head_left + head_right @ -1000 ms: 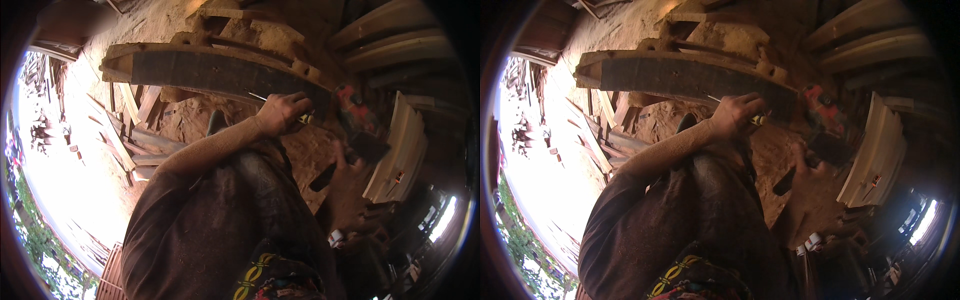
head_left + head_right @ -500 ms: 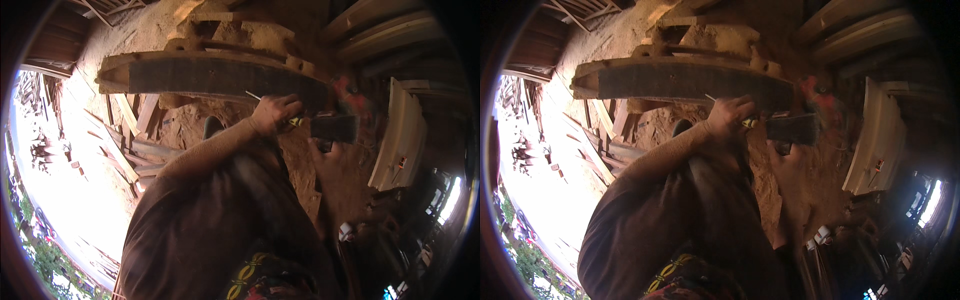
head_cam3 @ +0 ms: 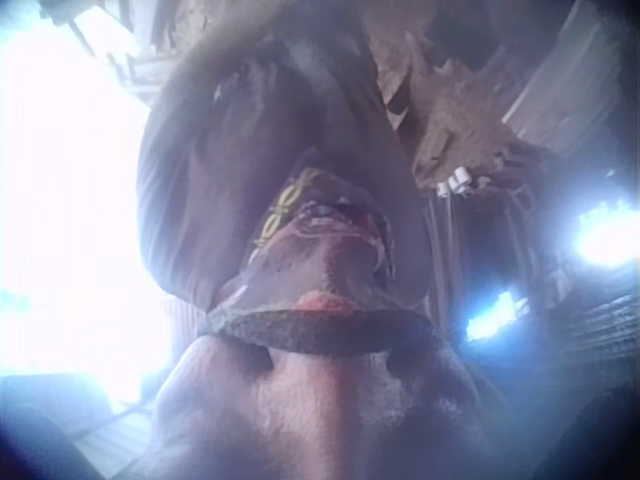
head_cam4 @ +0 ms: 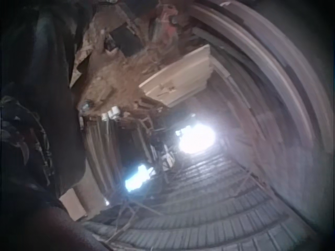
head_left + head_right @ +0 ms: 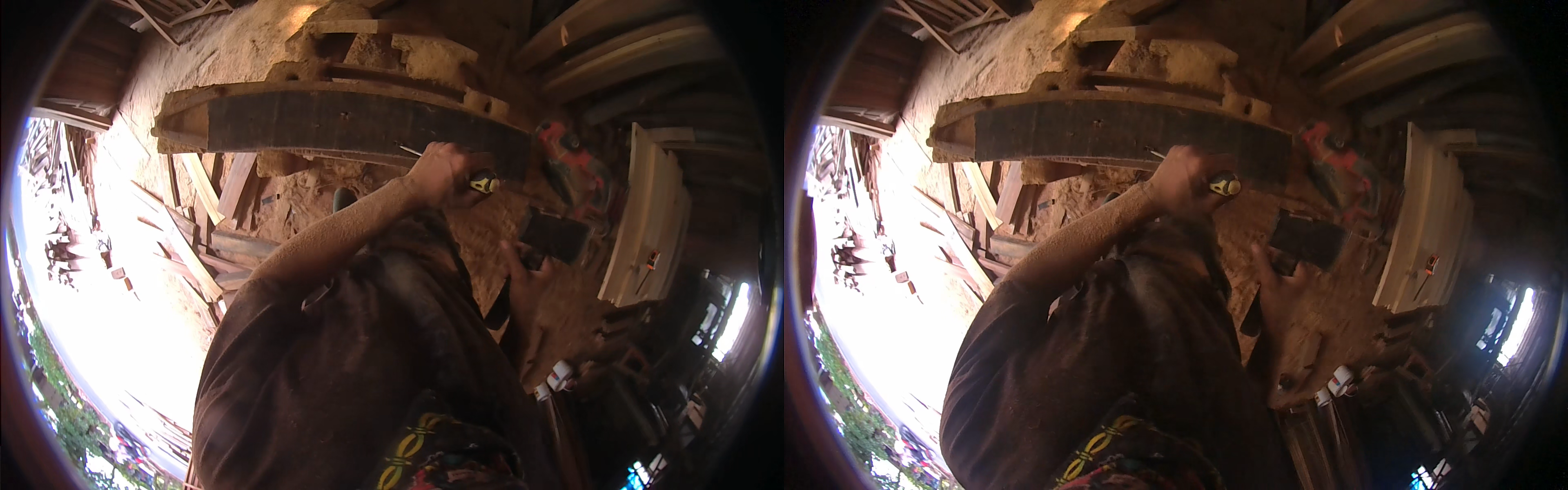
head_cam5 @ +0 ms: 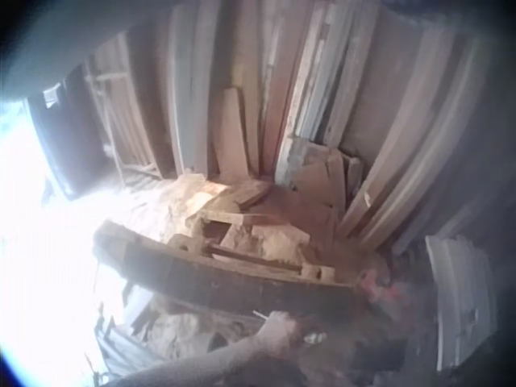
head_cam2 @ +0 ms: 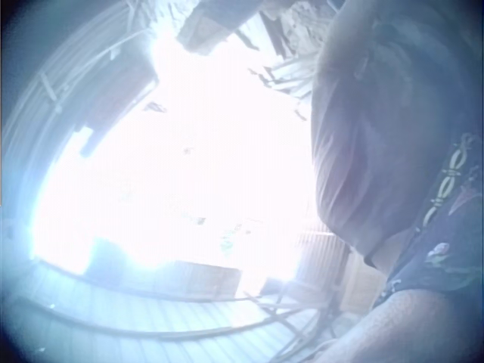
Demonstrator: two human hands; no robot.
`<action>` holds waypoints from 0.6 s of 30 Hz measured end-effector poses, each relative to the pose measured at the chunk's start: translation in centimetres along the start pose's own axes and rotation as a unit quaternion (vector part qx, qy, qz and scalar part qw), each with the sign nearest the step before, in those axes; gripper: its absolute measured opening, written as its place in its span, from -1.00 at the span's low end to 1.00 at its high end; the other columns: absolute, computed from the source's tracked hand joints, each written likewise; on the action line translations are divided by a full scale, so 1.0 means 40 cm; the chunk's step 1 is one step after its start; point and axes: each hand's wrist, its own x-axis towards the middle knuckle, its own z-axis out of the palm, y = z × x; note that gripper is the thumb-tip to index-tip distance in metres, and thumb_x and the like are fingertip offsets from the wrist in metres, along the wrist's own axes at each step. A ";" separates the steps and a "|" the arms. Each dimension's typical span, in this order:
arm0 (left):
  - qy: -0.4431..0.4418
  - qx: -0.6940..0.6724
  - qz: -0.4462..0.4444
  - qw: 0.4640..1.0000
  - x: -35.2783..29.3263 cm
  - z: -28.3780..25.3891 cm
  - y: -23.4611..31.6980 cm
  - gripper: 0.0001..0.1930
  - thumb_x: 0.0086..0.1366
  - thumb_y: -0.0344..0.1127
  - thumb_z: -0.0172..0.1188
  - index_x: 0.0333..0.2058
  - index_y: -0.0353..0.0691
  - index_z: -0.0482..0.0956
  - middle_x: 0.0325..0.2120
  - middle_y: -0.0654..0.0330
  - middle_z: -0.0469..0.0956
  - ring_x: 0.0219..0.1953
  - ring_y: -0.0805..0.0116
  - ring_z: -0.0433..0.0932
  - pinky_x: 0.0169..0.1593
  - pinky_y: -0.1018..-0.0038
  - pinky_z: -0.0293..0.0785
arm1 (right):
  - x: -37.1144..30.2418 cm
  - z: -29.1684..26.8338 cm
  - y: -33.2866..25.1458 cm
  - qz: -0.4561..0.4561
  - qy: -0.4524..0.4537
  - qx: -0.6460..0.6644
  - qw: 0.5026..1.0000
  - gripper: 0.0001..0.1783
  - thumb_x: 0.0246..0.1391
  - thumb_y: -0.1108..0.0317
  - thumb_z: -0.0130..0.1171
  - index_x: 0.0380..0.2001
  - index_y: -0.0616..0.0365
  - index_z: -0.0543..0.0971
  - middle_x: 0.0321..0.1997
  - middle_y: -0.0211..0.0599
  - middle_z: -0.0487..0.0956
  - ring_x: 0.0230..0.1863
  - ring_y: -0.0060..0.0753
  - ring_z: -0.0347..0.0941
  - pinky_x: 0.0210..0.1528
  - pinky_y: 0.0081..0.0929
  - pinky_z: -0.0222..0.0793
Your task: The person uses a hammer and chisel to shape a piece of wood on a workbench. They repeatedly strike the chisel to remove material and occasionally use a hand saw to cut the wood.
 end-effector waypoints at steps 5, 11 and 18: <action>-0.021 0.064 0.040 0.997 -0.044 0.057 -0.012 -0.68 0.10 -0.12 0.42 -0.19 -0.06 0.64 -0.43 0.09 0.70 -0.34 0.00 0.72 -0.30 0.07 0.62 | 0.008 -0.003 0.037 -0.029 0.016 0.021 0.999 -0.74 0.10 0.33 0.53 -0.41 0.23 0.62 -0.57 -0.50 0.54 -0.58 -0.68 0.39 -0.51 -0.58 0.25; 0.052 -0.103 -0.029 0.993 -0.013 -0.037 -0.005 -0.64 0.05 -0.22 0.44 -0.12 -0.04 0.69 -0.38 0.13 0.71 -0.29 0.03 0.73 -0.23 0.14 0.65 | 0.009 -0.002 0.022 -0.006 0.020 0.030 0.999 -0.77 0.10 0.36 0.50 -0.41 0.27 0.64 -0.61 -0.47 0.52 -0.60 -0.66 0.38 -0.52 -0.56 0.25; -0.038 0.090 0.059 0.994 -0.056 0.081 -0.018 -0.70 0.13 -0.21 0.43 -0.13 -0.05 0.70 -0.41 0.18 0.70 -0.32 0.06 0.73 -0.22 0.19 0.65 | 0.022 -0.020 0.053 -0.006 -0.011 0.029 1.000 -0.78 0.11 0.38 0.49 -0.39 0.29 0.64 -0.61 -0.46 0.52 -0.61 -0.65 0.39 -0.54 -0.54 0.25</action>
